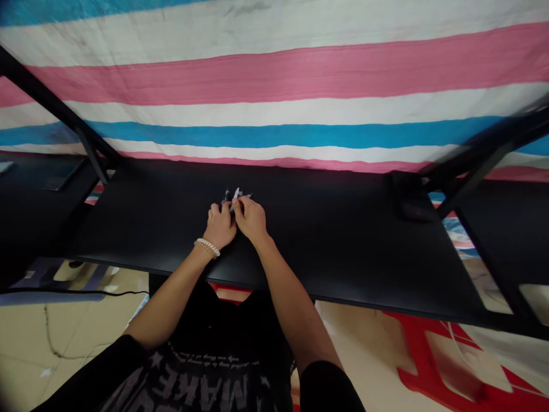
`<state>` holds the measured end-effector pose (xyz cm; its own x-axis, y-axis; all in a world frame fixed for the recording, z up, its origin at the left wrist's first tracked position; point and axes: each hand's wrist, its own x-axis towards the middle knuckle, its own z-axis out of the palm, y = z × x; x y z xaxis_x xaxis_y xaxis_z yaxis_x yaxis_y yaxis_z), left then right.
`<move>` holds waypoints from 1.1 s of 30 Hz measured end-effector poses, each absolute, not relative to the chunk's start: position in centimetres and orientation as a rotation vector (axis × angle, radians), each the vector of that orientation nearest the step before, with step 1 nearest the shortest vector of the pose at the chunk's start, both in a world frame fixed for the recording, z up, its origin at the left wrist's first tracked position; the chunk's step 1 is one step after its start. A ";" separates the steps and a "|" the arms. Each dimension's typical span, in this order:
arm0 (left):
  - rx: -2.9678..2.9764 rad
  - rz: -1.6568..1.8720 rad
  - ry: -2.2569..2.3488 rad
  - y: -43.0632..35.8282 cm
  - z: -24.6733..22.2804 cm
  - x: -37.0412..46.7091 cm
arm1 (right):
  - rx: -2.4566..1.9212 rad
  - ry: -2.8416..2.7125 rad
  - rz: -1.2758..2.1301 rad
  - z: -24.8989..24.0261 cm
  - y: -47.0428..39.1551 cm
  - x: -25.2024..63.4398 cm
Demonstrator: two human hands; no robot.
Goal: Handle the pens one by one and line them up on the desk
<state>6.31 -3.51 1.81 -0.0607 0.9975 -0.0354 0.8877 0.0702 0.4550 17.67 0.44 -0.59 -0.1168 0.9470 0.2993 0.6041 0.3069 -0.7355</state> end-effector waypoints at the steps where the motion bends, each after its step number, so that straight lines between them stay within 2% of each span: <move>1: 1.864 0.460 1.985 -3.5 1.8 6.6 | -1.401 -1.790 0.551 -0.7 0.5 17.7; 10: 1.888 0.696 1.583 -4.9 0.9 2.7 | -1.357 -1.767 0.601 -1.4 1.2 18.5; 16: 2.098 0.642 1.437 -6.5 0.9 0.2 | -1.342 -1.805 0.642 -0.6 0.8 18.9; 22: 2.327 0.511 1.562 -6.1 0.9 -0.4 | -1.240 -1.941 0.686 -0.2 0.5 19.0; 27: 2.274 0.571 1.740 -6.1 0.5 0.0 | -1.229 -2.042 0.645 -0.1 0.3 19.0; 33: 2.372 0.526 1.669 -5.2 0.0 -0.1 | -1.370 -2.139 0.570 0.2 -0.3 18.2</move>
<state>-0.06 -5.19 0.01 0.3017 0.9371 0.1755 0.8683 -0.3461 0.3554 18.18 -0.32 0.24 -0.3436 0.9160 0.2071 0.6912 0.3960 -0.6045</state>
